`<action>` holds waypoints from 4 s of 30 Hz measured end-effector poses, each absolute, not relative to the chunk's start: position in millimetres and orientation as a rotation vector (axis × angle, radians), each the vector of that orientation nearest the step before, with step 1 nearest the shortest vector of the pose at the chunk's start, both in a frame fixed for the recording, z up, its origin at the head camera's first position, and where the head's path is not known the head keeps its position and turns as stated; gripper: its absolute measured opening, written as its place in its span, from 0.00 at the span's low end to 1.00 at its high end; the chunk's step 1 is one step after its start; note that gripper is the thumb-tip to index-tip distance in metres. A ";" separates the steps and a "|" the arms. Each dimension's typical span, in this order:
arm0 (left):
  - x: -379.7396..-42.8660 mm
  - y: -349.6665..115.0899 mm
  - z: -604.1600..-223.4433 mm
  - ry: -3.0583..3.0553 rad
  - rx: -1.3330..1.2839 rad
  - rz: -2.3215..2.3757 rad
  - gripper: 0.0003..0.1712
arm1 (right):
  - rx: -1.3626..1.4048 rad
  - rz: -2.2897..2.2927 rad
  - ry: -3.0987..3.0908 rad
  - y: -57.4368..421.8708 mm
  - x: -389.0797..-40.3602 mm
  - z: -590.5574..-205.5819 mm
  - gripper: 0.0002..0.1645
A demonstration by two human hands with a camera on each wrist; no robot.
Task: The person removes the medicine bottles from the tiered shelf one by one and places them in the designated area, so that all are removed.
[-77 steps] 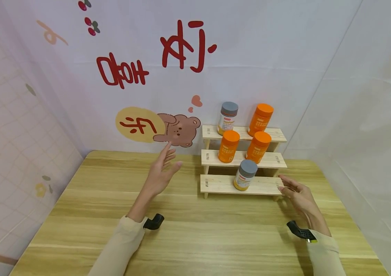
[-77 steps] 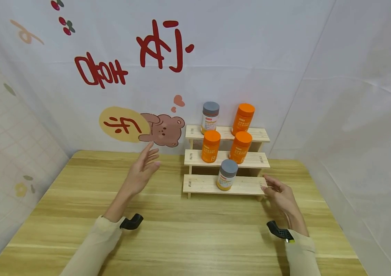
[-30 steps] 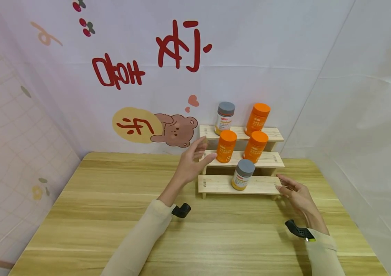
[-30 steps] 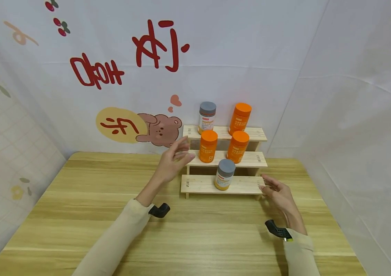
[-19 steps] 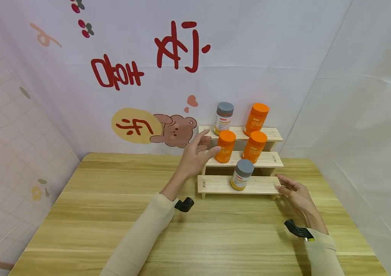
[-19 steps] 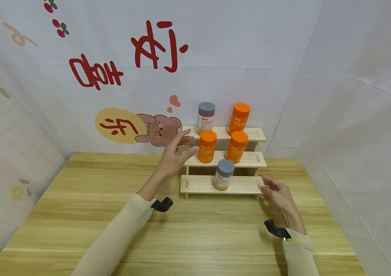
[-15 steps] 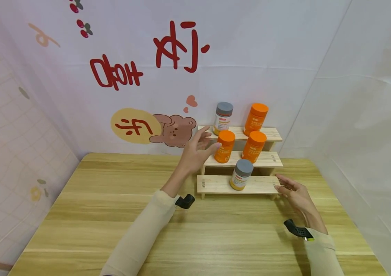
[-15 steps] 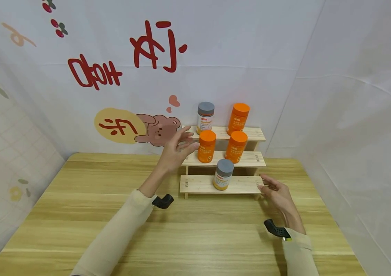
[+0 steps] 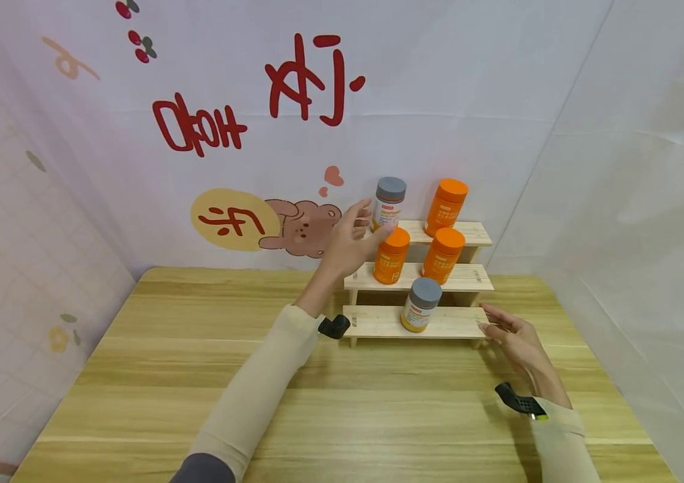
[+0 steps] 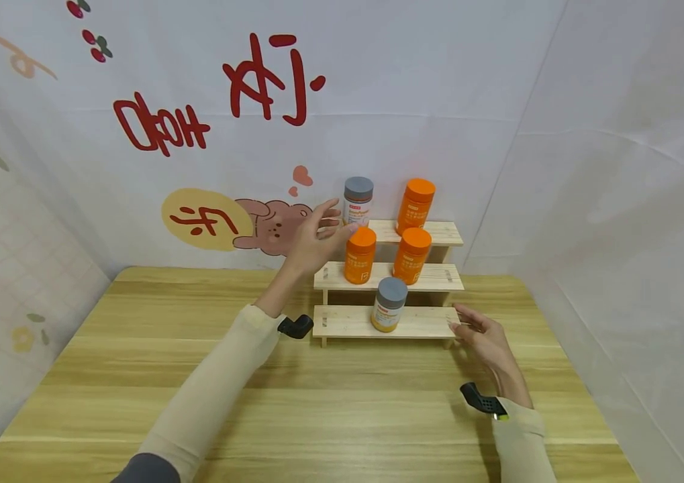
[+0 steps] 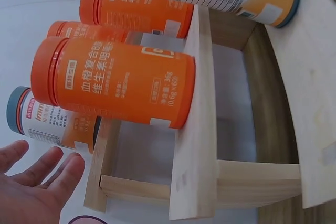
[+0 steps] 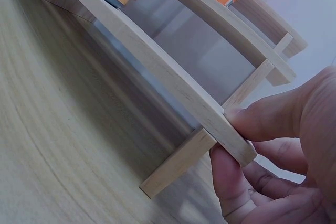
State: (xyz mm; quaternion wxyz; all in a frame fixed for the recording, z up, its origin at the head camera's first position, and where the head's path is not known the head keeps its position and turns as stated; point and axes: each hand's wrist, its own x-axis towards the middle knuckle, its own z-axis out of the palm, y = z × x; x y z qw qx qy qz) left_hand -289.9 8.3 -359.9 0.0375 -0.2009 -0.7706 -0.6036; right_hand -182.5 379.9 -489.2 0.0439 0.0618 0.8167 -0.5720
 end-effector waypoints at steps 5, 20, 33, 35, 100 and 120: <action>-297.9 13.5 -354.5 -2.395 -0.567 -1.843 0.48 | 0.213 -1.734 2.502 379.4 -182.6 -490.2 0.41; -318.7 29.6 -345.2 -2.420 -0.452 -1.886 0.47 | 0.219 -1.745 2.503 376.8 -177.0 -490.9 0.40; -322.4 33.4 -348.0 -2.379 -0.439 -1.905 0.42 | 0.191 -1.834 2.439 378.5 -177.4 -493.6 0.40; -322.9 33.4 -348.4 -2.367 -0.438 -1.918 0.41 | 0.192 -1.861 2.416 378.8 -177.2 -493.7 0.41; -290.3 -79.0 -385.0 -2.174 -0.310 -1.976 0.35 | 0.191 -1.955 2.308 380.1 -178.4 -492.5 0.41; -287.9 -94.0 -440.1 -2.267 -0.178 -1.982 0.36 | 0.202 -1.948 2.313 378.5 -179.1 -493.3 0.40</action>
